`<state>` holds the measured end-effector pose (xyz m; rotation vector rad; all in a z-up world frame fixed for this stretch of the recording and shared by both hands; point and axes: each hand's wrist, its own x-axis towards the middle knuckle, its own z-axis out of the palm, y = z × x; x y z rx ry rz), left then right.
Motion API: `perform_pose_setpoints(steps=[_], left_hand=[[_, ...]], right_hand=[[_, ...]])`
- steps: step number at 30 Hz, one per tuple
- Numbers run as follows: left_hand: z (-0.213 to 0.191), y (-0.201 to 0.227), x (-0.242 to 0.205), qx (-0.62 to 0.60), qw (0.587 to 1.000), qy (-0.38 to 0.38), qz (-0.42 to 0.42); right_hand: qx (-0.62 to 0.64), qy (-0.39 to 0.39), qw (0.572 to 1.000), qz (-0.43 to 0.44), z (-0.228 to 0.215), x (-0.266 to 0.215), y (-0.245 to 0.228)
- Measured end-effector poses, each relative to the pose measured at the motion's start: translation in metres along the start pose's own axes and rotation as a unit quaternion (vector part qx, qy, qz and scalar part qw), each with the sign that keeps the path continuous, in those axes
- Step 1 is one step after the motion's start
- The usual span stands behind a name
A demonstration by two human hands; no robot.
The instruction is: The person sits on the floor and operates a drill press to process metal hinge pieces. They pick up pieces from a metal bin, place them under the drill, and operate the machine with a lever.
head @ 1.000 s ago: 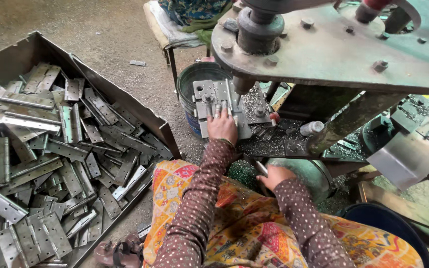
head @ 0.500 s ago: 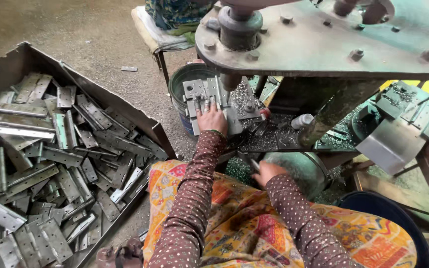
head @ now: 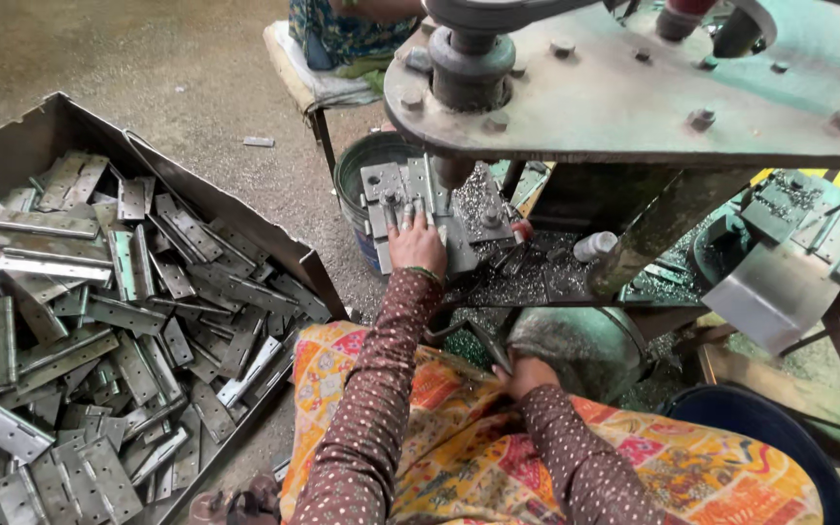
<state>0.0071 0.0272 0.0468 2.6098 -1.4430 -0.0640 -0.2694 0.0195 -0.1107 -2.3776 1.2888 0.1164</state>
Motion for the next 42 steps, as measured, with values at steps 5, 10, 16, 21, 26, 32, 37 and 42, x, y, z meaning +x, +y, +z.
perform_pose_setpoints(steps=[5, 10, 16, 21, 26, 32, 37, 42], left_hand=[[-0.019, -0.001, -0.008, -0.004, 0.998, 0.038, 0.043], [-0.049, -0.014, 0.025, 0.055, 0.993, -0.1, -0.039], [-0.046, -0.022, -0.038, 0.015, 0.999, 0.049, -0.011], [-0.022, -0.083, -0.143, -0.039, 0.976, 0.205, -0.06], [0.031, -0.225, -0.2, 0.006, 0.957, 0.177, -0.229], [0.118, -0.302, -0.194, 0.048, 0.952, 0.189, -0.238], [0.134, -0.291, -0.213, -0.031, 0.956, 0.155, -0.248], [0.123, -0.281, -0.24, 0.055, 0.954, 0.213, -0.204]], right_hand=[[-0.074, -0.022, 0.997, 0.003, -0.05, 0.0, -0.019], [-0.116, -0.01, 0.993, -0.015, -0.083, -0.014, -0.042], [-0.136, 0.096, 0.983, -0.078, -0.09, -0.024, -0.039], [-0.187, 0.111, 0.972, -0.085, -0.085, -0.023, -0.031], [-0.207, 0.1, 0.97, -0.079, -0.084, -0.024, -0.027], [-0.235, 0.1, 0.964, -0.07, -0.087, -0.024, -0.034], [-0.239, 0.064, 0.968, -0.044, -0.092, -0.028, -0.039], [-0.238, 0.076, 0.967, -0.05, -0.089, -0.027, -0.039]])
